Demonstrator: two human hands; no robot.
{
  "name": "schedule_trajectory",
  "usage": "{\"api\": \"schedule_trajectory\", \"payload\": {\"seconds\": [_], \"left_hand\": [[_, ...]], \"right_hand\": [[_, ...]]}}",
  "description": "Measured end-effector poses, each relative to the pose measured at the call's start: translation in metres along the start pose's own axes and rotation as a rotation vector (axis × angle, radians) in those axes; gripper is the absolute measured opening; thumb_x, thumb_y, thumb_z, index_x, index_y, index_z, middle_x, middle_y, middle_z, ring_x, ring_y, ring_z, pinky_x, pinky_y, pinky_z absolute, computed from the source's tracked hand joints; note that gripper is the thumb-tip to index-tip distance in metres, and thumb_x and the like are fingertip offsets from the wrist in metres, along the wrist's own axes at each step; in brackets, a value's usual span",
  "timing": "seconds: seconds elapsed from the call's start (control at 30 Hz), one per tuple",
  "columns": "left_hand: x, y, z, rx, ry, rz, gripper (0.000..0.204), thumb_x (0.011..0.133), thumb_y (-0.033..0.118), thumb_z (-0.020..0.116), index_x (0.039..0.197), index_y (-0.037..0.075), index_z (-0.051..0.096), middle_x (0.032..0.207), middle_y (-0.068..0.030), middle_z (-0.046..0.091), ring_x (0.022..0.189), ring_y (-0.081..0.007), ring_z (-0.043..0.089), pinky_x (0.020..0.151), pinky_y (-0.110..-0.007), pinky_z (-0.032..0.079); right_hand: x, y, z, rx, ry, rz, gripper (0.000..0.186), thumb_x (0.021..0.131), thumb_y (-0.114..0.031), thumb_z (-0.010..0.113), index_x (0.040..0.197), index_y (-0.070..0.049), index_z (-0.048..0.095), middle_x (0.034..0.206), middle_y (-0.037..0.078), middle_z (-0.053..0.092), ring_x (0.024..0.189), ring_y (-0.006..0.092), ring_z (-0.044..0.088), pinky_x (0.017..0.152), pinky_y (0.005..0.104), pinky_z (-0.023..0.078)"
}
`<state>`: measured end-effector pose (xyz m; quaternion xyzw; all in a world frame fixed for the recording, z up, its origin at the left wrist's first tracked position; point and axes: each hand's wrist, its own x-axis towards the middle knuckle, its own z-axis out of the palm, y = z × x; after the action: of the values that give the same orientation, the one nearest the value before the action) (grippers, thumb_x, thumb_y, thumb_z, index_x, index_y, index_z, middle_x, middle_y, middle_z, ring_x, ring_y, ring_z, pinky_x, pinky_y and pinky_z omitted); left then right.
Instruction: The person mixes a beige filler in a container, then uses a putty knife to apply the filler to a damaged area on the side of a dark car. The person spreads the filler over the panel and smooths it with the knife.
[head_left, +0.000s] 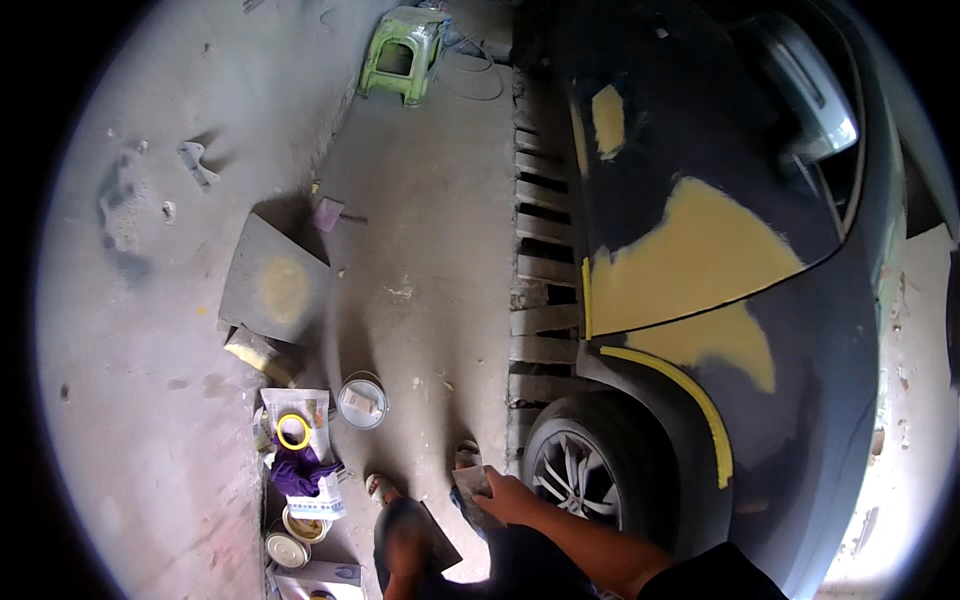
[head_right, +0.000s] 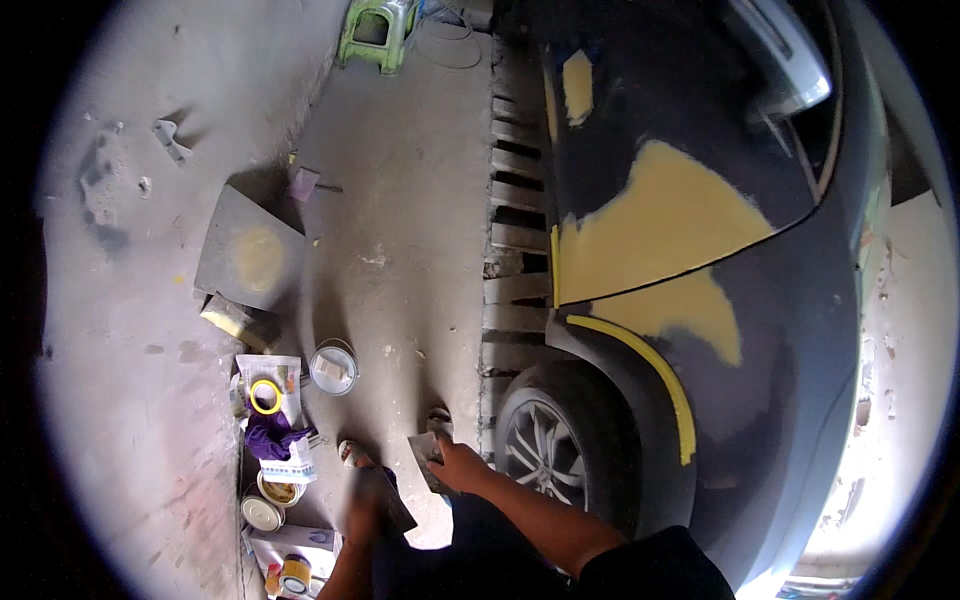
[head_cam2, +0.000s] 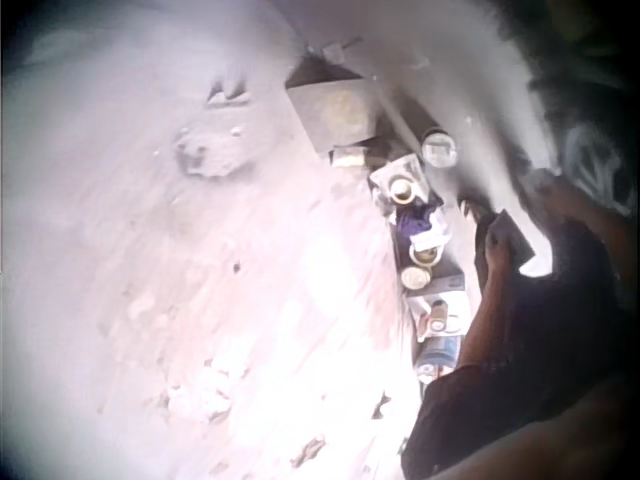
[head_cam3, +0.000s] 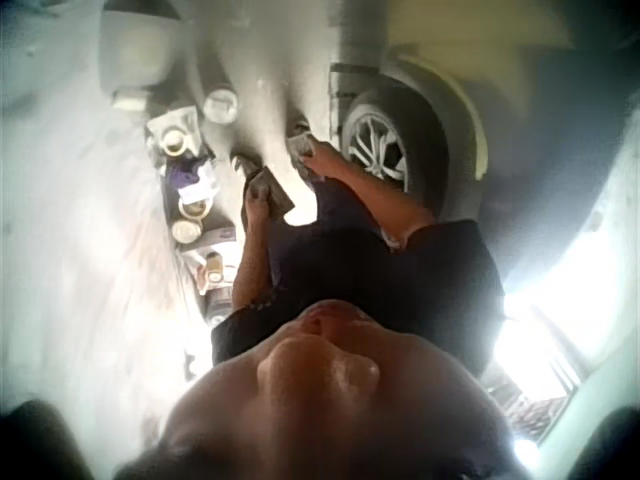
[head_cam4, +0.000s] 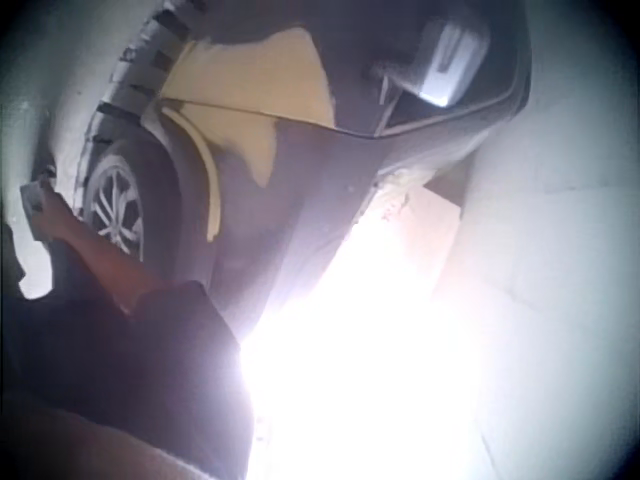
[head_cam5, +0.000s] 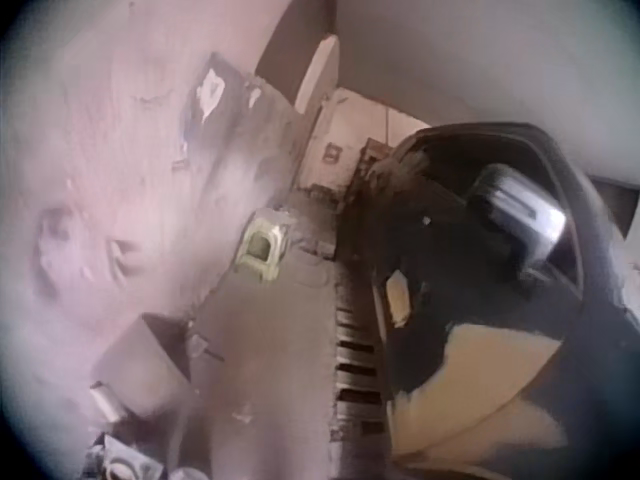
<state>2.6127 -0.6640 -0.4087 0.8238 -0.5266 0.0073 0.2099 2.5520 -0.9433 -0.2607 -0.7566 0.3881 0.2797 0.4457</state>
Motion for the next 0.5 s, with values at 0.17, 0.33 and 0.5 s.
{"api": "schedule_trajectory", "payload": {"seconds": [0.17, 0.33, 0.5], "left_hand": [[0.073, -0.004, 0.029, -0.338, -0.082, -0.302, 0.021, 0.082, 0.007, 0.055, 0.103, 0.003, 0.059, 0.094, -0.0163, 0.058, 0.081, -0.0306, 0.056, 0.073, -0.036, 0.046], [0.145, -0.048, 0.046, -1.325, 0.209, -1.217, 0.019, 0.082, 0.014, 0.058, 0.096, 0.002, 0.060, 0.090, -0.0168, 0.055, 0.085, -0.0331, 0.054, 0.071, -0.042, 0.044], [0.150, -0.099, 0.061, -1.248, -0.144, -1.082, 0.026, 0.088, 0.025, 0.060, 0.094, 0.000, 0.059, 0.080, -0.0152, 0.052, 0.079, -0.0317, 0.053, 0.071, -0.042, 0.042]], "right_hand": [[0.063, 0.052, 0.040, -0.291, -0.204, -0.370, 0.040, 0.087, -0.023, 0.055, 0.120, 0.000, 0.049, 0.103, 0.024, 0.061, 0.094, 0.0391, 0.062, 0.079, 0.0481, 0.050], [0.136, 0.088, 0.090, -0.465, -0.409, -0.298, 0.035, 0.089, -0.013, 0.046, 0.122, -0.005, 0.053, 0.104, 0.024, 0.062, 0.091, 0.0372, 0.064, 0.076, 0.0491, 0.051], [0.227, 0.053, 0.061, 0.141, 0.024, -0.144, 0.043, 0.084, -0.009, 0.063, 0.121, 0.000, 0.044, 0.098, 0.018, 0.066, 0.087, 0.0226, 0.066, 0.076, 0.0355, 0.052]]}}
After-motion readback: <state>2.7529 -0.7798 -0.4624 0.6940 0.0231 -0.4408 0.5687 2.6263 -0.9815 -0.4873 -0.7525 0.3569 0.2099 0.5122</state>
